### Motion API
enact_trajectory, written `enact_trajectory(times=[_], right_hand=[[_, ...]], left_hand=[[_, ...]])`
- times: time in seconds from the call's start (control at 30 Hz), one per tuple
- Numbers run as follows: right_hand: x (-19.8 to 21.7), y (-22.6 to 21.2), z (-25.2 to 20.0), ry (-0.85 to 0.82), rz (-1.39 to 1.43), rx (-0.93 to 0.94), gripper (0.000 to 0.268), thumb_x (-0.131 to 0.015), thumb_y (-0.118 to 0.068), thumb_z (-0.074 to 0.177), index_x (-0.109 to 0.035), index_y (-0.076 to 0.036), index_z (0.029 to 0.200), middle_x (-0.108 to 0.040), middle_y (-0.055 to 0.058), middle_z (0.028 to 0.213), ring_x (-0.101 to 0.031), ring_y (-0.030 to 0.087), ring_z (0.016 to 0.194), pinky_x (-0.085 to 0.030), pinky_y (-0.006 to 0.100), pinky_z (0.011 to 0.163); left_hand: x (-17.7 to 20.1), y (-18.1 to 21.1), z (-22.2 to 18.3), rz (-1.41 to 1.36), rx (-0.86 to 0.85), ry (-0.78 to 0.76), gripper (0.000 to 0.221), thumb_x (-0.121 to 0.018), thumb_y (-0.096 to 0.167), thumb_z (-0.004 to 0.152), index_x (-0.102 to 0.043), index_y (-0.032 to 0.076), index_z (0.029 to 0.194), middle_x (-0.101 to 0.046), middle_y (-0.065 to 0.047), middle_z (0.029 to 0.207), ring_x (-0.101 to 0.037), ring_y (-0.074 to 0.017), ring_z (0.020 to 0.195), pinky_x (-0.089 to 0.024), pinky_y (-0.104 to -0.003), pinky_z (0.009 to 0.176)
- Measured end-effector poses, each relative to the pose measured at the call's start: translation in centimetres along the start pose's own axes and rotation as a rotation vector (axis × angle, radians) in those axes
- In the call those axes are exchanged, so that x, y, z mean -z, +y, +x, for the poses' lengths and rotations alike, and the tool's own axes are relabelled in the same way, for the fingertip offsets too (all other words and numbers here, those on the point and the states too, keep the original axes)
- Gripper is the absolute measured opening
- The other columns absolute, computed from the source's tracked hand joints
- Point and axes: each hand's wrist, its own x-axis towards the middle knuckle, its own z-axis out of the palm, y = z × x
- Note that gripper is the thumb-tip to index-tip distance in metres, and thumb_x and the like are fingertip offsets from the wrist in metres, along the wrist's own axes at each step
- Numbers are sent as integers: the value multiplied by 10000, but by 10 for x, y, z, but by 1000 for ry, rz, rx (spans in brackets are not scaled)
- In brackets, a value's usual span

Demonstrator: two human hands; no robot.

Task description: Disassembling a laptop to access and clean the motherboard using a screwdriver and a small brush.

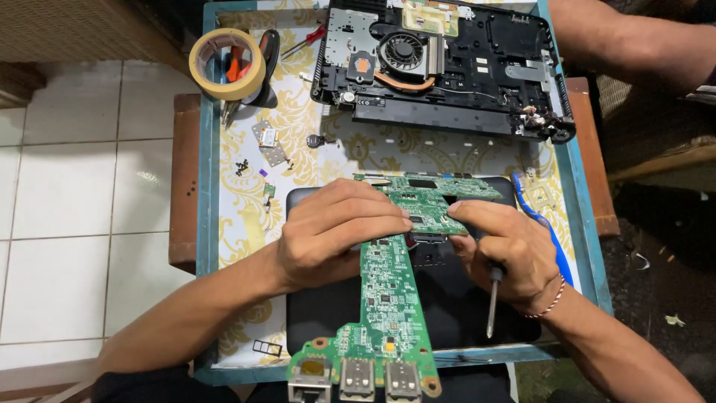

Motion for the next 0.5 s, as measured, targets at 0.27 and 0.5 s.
enact_trajectory(times=[0.27,0.5], right_hand=[[1,0,-3,2,7,2,341,-696,2,938,-473,-30,683,-778,196,853,-737,398,683,-579,399,548],[1,2,-5,-6,-23,35,349,-688,-49,954,-455,-48,695,-783,195,873,-746,395,698,-572,400,549]], left_hand=[[0,1,0,-8,13,-14,136,-632,64,989,-746,-3,1018,-747,-125,976,-723,-308,845,-630,-435,806],[-1,3,0,8,10,-21,145,-634,75,991,-741,-10,1040,-739,-133,980,-718,-312,843,-631,-444,812]])
